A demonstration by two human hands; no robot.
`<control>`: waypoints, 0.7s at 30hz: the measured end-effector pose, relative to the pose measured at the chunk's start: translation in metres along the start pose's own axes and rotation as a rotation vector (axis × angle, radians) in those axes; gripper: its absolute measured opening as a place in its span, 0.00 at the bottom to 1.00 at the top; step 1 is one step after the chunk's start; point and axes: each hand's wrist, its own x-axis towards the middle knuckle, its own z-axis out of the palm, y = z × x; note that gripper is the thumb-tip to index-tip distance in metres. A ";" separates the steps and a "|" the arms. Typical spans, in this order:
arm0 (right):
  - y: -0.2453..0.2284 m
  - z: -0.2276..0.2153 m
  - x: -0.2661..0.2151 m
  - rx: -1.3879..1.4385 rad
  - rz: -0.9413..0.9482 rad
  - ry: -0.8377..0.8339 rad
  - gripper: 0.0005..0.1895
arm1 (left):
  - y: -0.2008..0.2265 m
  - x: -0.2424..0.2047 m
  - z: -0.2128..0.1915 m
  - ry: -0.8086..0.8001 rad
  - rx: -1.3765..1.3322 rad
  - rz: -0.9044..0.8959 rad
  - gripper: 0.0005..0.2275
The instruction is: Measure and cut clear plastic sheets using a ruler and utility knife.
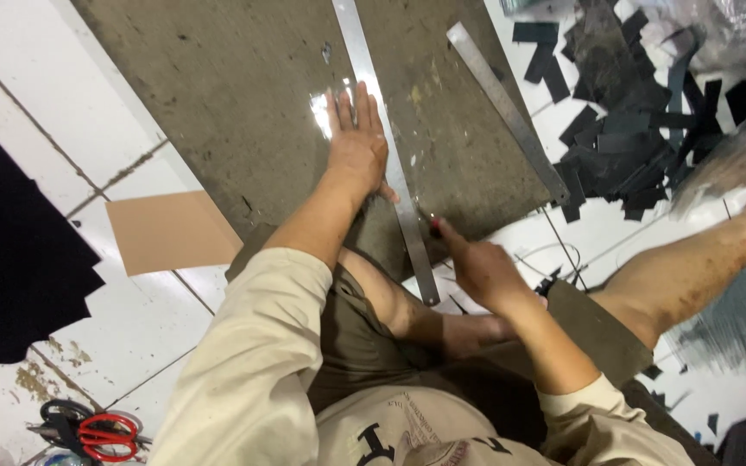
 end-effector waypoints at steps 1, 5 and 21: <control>-0.019 -0.027 0.014 -0.002 -0.009 0.004 0.39 | -0.001 -0.001 0.001 0.004 0.002 -0.008 0.75; -0.050 -0.072 0.089 0.282 -0.030 0.324 0.26 | 0.004 -0.013 -0.020 -0.023 -0.060 -0.043 0.74; -0.035 -0.050 0.168 0.146 -0.102 0.198 0.31 | -0.003 0.003 0.010 0.018 0.006 0.008 0.75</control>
